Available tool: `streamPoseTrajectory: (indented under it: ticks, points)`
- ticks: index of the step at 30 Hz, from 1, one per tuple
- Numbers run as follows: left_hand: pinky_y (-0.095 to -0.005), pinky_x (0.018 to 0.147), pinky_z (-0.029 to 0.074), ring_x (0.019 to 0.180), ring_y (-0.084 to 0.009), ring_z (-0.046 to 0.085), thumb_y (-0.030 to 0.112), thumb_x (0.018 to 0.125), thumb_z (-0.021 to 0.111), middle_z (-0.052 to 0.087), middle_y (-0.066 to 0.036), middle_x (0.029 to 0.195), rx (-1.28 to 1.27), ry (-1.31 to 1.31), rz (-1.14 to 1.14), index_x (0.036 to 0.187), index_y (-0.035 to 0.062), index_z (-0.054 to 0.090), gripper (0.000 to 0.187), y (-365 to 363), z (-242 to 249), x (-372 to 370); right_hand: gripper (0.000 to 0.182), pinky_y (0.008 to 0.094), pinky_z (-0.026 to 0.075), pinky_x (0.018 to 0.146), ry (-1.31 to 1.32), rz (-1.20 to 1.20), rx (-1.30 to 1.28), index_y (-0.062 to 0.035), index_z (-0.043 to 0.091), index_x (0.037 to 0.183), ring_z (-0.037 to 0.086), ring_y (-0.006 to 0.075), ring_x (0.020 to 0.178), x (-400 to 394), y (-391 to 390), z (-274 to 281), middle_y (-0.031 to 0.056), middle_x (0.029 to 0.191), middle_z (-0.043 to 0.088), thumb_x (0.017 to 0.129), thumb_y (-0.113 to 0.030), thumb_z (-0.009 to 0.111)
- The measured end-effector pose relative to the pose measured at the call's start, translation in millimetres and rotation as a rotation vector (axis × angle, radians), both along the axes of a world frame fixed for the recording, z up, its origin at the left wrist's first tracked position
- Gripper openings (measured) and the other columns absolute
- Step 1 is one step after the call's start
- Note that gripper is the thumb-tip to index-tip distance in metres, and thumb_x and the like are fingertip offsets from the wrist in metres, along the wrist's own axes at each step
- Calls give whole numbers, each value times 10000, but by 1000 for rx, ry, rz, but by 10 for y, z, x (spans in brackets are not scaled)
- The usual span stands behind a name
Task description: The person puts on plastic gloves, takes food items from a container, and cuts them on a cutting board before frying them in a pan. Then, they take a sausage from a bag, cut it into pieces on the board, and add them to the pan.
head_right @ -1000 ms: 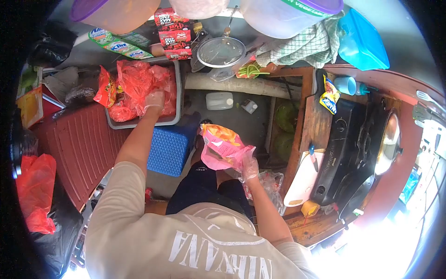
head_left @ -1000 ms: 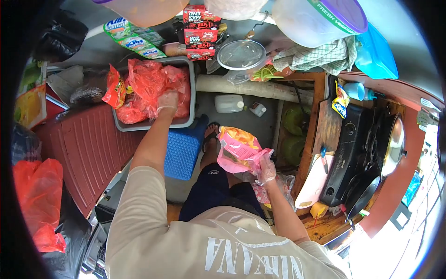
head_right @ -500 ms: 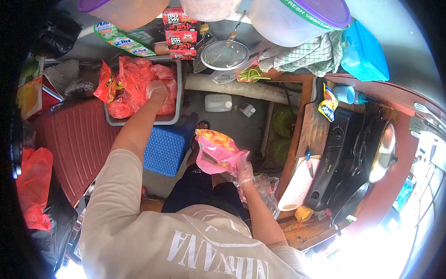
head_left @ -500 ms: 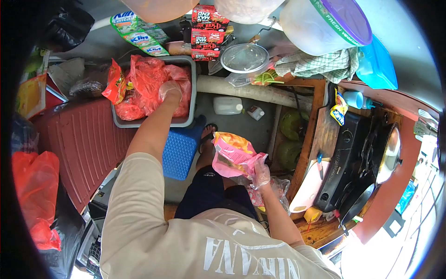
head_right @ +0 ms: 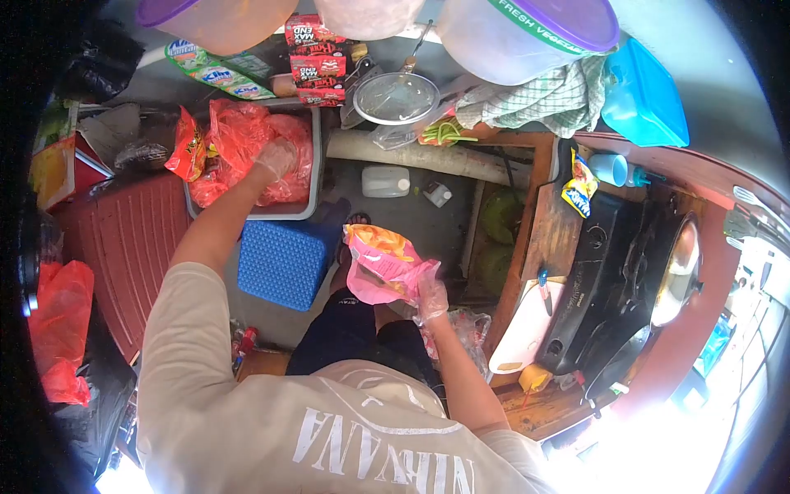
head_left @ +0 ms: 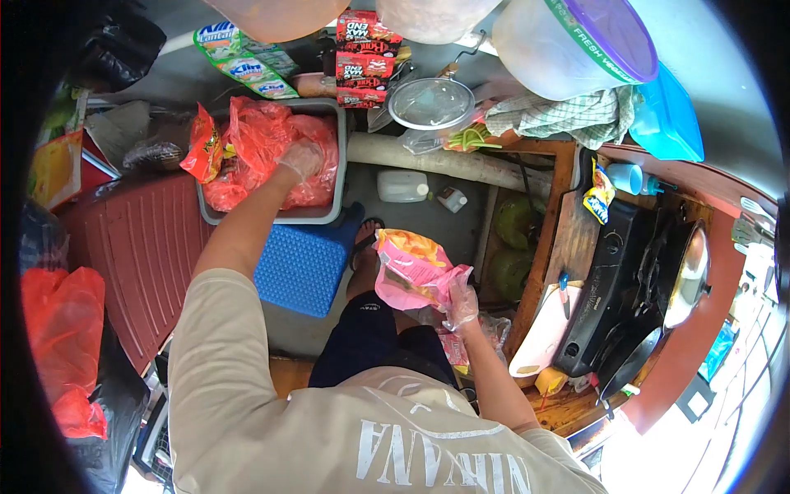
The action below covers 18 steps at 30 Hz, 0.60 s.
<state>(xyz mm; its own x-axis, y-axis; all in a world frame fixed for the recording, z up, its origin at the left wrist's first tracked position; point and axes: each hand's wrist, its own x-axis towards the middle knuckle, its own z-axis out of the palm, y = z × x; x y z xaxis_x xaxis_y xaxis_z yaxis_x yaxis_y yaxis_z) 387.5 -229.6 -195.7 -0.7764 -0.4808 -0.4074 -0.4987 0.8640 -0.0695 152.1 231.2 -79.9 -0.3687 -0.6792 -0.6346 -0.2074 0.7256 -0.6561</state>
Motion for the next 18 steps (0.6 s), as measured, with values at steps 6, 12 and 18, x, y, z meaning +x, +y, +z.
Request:
streamPoseTrajectory:
  ticks: [6, 12, 18]
  points:
    - [-430, 775, 568, 955, -313, 696, 139, 853, 552, 718, -168, 1009, 98, -190, -56, 966, 29, 729, 237, 101, 10, -84, 466, 502, 437, 660, 235, 127, -83, -12, 546, 1210, 548, 433, 769, -2, -102, -6, 276, 961, 578, 758, -82, 634]
    - [-425, 832, 560, 1037, -328, 678, 128, 870, 535, 698, -184, 1093, 288, -154, 107, 1006, 58, 734, 250, 337, -171, -15, 371, 472, 438, 641, 471, 338, -143, -22, 544, 1225, 551, 396, 748, -20, -160, 5, 252, 920, 569, 864, -97, 574]
    - [-439, 832, 559, 1017, -337, 678, 103, 902, 466, 688, -187, 1105, 321, -61, 335, 1195, 76, 639, 342, 787, 458, 200, 382, 470, 462, 665, 107, -58, -79, -29, 547, 1249, 572, 389, 768, 84, -422, 241, 236, 910, 582, 904, -183, 604]
